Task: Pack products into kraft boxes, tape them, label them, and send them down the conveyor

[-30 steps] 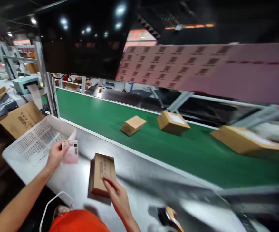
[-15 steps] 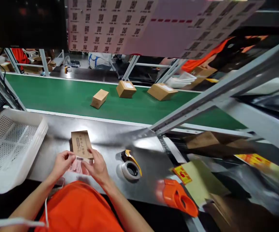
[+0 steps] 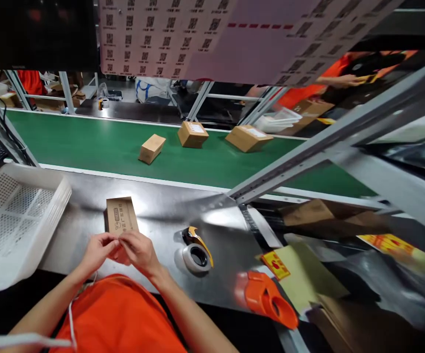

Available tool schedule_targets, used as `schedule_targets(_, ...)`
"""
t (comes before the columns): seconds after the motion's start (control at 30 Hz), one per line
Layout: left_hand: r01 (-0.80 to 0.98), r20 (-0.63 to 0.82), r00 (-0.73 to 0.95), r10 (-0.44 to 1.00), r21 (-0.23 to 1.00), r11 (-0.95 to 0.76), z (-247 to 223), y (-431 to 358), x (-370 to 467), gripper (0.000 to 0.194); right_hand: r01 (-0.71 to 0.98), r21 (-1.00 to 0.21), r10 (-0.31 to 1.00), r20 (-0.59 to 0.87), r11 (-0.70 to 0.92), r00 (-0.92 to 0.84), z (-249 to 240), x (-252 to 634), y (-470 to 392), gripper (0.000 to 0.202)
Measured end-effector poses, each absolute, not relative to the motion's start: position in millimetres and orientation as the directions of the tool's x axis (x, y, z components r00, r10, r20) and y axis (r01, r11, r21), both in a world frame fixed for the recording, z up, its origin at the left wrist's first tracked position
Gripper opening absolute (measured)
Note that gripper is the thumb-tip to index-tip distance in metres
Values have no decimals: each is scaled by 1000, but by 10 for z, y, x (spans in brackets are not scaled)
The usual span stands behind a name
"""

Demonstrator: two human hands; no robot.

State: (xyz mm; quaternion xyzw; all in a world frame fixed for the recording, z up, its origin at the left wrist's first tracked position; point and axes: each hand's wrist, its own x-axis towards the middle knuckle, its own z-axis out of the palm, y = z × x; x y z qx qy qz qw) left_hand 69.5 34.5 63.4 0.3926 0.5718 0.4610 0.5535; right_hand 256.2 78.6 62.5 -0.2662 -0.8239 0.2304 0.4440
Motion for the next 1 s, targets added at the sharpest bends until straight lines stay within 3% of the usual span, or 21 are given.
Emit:
schedule_targets(0.2,-60,-303,-83,949,952,299,597,317,722,41,322,-431,537,655,843,-531,618,2549,857,24)
schedule_targets(0.47,-326,-499,-79,863,831,451,604,291,800,46,406,-287,488,650,868,-583,493,2584,849,23)
schedule_targets(0.57,-427,-551,-23,834,760,491,632,292,814,49,407,-273,481,636,872,-604,471,2592,860,25)
schedule_targets(0.83,-445,-576,-4,818,733,514,674,297,768,56,384,-315,495,613,868,-616,455,2539,885,22)
schedule_targets(1.0,-475,-569,45,821,710,519,619,271,735,47,353,-328,482,590,876,-648,483,2524,888,21)
